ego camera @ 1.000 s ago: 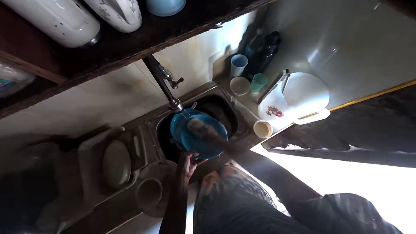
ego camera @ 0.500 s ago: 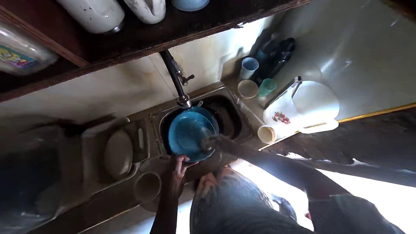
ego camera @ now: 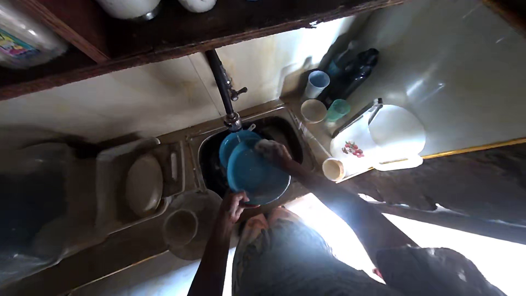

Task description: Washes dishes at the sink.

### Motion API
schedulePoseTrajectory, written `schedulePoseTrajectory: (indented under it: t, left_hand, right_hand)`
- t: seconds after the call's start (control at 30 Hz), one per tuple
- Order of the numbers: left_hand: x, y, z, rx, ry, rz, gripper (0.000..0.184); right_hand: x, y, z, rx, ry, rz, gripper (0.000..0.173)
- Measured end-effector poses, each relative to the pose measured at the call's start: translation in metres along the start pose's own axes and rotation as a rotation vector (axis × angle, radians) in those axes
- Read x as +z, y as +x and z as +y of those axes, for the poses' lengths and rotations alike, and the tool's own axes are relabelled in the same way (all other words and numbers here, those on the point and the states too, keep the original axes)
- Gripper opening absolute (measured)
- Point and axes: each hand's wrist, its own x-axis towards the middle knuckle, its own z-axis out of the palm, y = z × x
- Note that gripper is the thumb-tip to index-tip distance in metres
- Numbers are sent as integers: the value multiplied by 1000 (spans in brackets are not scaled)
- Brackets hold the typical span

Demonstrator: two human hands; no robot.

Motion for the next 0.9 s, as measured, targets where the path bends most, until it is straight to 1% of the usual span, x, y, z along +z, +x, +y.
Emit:
schedulePoseTrajectory:
  t: [0.03,0.07,0.13,0.17,0.2,0.23,0.27,0.3,0.33,0.37,0.4,0.43,0.5,0.53,0.57,0.6,0.63,0.67,0.73,0.77,0.8,0.87,0.9]
  left_hand:
    - [5,3,2,5,12,-9,21]
    - [7,8,4,12,3,-4,23]
    - [1,14,7,23,-42,34,35]
    - [-5,16,8,34,-72,70,37]
    - [-12,15,7,39,-95,90,39]
    - [-17,13,4,38,-101,98,37]
    - [-16,9,3,35,-82,90,33]
    - [-12,3,2,27,-38,64,27]
    - [-6,-4,0,16,1,38,22]
    - [-1,-4,1,9,19,19,21]
    - [1,1,3,8,8,20,23]
    - [1,6,5,14,-18,35,26]
    - [-9,12,8,43,-79,68,37]
    - [-16,13,7,57,-102,87,40]
    - [-21,11,4,59,-104,89,38]
    - [-21,8,1,58,-83,77,32]
    - [-17,3,-1,49,-48,45,27]
    - [-11,-2,-3,28,-15,2,23]
    - [4,1,-2,-7,8,-55,22]
    - [7,5,0,-12,0,-68,24]
    - [7,10,3,-6,-17,-72,26]
    - [-3,16,5,29,-77,-29,26]
    - [-11,17,4,60,-106,-1,24]
  right_hand:
    - [3,9,-20,-22,2,44,26]
    - [8,8,-43,-36,6,8,28]
    - [16,-15,-75,-100,25,-277,30]
    - [17,-27,-74,-130,35,-386,31]
    - [11,-35,-66,-82,70,-449,31]
    - [2,-37,-49,30,114,-449,32]
    - [-8,-31,-31,153,130,-403,33]
    - [-15,-21,-18,205,117,-300,32]
    - [-12,-14,-11,160,92,-157,28]
    - [-6,-8,-15,97,79,-50,26]
    - [3,-5,-25,48,84,-25,28]
    - [9,-10,-42,28,112,-111,30]
    - [10,-29,-64,-19,44,-428,35]
    - [4,-35,-62,-19,24,-521,34]
    - [-6,-37,-50,60,46,-549,34]
    - [-16,-33,-34,163,87,-500,33]
    - [-22,-26,-18,210,104,-387,32]
    - [-24,-17,-11,194,96,-246,29]
    - [-13,3,-22,39,41,-11,25]
    - [0,9,-32,-30,31,13,28]
    - [12,4,-46,-63,37,-65,30]
    - [17,-19,-74,-143,70,-356,34]
    - [14,-29,-73,-136,104,-430,33]
